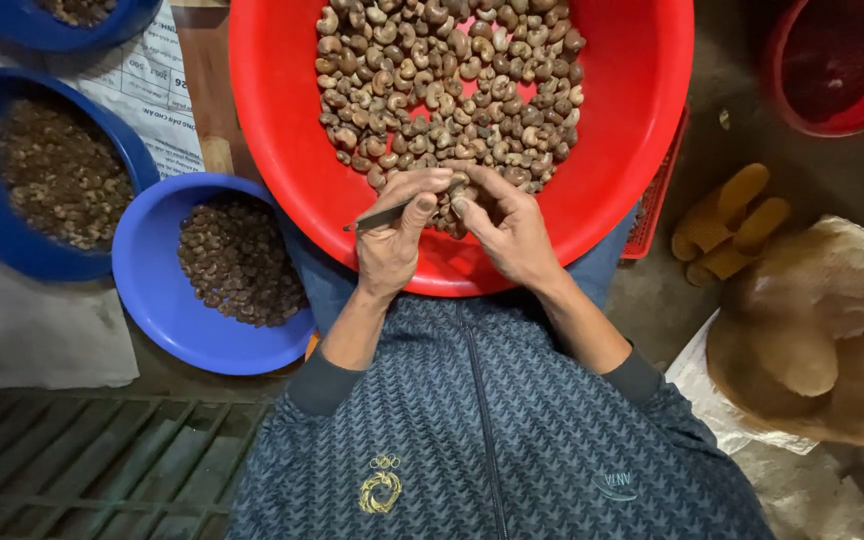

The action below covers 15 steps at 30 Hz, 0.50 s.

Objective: A person manually peels nuts using a small metal tool and sorts them into different plastic bowls while sitting on the floor.

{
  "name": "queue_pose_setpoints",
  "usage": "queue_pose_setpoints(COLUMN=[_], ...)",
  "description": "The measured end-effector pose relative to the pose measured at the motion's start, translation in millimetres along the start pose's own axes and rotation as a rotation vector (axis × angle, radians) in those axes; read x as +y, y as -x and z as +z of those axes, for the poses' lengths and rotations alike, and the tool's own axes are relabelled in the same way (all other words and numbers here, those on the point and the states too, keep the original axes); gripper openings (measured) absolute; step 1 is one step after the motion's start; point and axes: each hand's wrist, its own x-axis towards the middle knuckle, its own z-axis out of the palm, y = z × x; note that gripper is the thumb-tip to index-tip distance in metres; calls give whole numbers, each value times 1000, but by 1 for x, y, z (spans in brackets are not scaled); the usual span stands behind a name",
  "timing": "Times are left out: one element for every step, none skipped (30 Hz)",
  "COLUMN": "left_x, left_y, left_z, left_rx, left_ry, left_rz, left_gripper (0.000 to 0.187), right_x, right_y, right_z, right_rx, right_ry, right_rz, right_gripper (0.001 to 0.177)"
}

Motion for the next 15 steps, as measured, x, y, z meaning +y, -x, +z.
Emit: queue_pose_setpoints(left_x=[2, 4, 6, 7, 8, 9, 7, 5, 3, 2, 1, 0, 3, 6, 9], left_y=[0, -1, 0, -1, -1, -2, 0, 2, 3, 4, 6, 8, 6, 5, 4], left_z=[1, 2, 4, 5, 6, 7, 9, 10, 12, 12, 12, 13, 13, 13, 12], left_rx=[1, 6, 10, 10, 18, 25, 25, 52, 81, 83, 104, 126, 124, 115, 107], left_ry=[0, -4, -9, -8, -5, -3, -2, 12, 25, 25, 27, 29, 31, 37, 43], left_rz=[2, -7, -17, -17, -25, -32, -31, -47, -62, -61, -79, -97, -97, -98, -101], left_gripper=[20, 20, 20, 20, 19, 19, 19, 19, 20, 20, 20, 20, 20, 21, 21], right_x=[-3, -6, -9, -12, -15, -18, -14, -11, -7, -9, -10, -12, -12, -12, -12], right_y=[0, 0, 1, 1, 1, 2, 3, 4, 4, 4, 4, 4, 3, 2, 2], right_z=[2, 4, 6, 7, 8, 9, 9, 9, 9, 10, 12, 13, 13, 13, 13], right_rx=[-1, 16, 34, 35, 42, 49, 49, 61, 71, 69, 76, 83, 84, 94, 101], right_ry=[1, 41, 81, 82, 136, 190, 191, 210, 230, 231, 233, 236, 237, 227, 216], right_rz=[-1, -16, -29, -28, -51, -73, -73, -86, -100, -101, -104, -107, -107, -112, -116], right_gripper=[35, 35, 35, 35, 36, 37, 37, 38, 39, 39, 39, 38, 38, 38, 37])
